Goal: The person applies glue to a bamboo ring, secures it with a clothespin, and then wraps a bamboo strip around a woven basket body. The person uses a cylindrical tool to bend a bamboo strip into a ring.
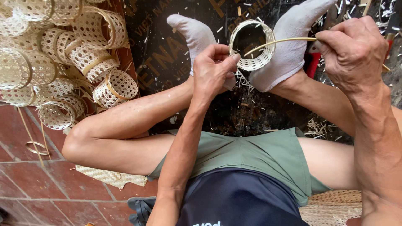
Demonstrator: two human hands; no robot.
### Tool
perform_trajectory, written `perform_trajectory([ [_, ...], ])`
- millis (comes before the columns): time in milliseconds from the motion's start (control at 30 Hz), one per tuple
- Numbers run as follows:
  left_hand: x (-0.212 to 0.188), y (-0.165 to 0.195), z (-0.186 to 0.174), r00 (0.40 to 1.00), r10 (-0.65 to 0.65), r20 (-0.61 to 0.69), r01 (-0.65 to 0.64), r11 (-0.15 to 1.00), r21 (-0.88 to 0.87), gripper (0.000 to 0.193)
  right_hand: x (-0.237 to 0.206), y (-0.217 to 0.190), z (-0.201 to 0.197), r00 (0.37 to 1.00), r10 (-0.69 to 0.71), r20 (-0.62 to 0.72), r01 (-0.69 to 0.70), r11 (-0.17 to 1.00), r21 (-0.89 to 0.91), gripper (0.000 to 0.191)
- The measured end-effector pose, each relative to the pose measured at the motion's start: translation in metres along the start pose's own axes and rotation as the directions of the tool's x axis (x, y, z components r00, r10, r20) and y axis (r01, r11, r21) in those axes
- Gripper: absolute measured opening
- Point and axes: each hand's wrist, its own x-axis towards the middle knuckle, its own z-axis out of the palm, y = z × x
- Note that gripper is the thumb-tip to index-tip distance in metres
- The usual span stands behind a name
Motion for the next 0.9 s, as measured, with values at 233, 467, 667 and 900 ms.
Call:
perform_trajectory([
  [233,0.006,-0.002,-0.001,0.999,-0.020,-0.027,0.019,0.999,-0.031,0.023,0.006,0.001,0.003,1.000,-0.016,-0.009,0.016,1.000,0.003,0.016],
  [467,0.001,-0.001,-0.009,0.999,0.024,0.034,-0.022,0.998,-0.061,0.055,0.037,0.015,-0.008,0.990,-0.119,0.070,0.119,0.993,0.011,0.008],
  [667,-0.011,-0.018,-0.006,0.997,0.029,0.067,-0.016,0.983,-0.181,0.073,0.083,-0.026,-0.005,0.956,-0.202,0.212,0.163,0.969,0.185,0.006],
  [900,-0.008,-0.030,-0.011,0.997,0.000,0.077,0.021,0.964,-0.266,0.058,0.069,-0.080,0.074,0.893,-0.296,0.338,0.200,0.936,0.291,0.008],
])
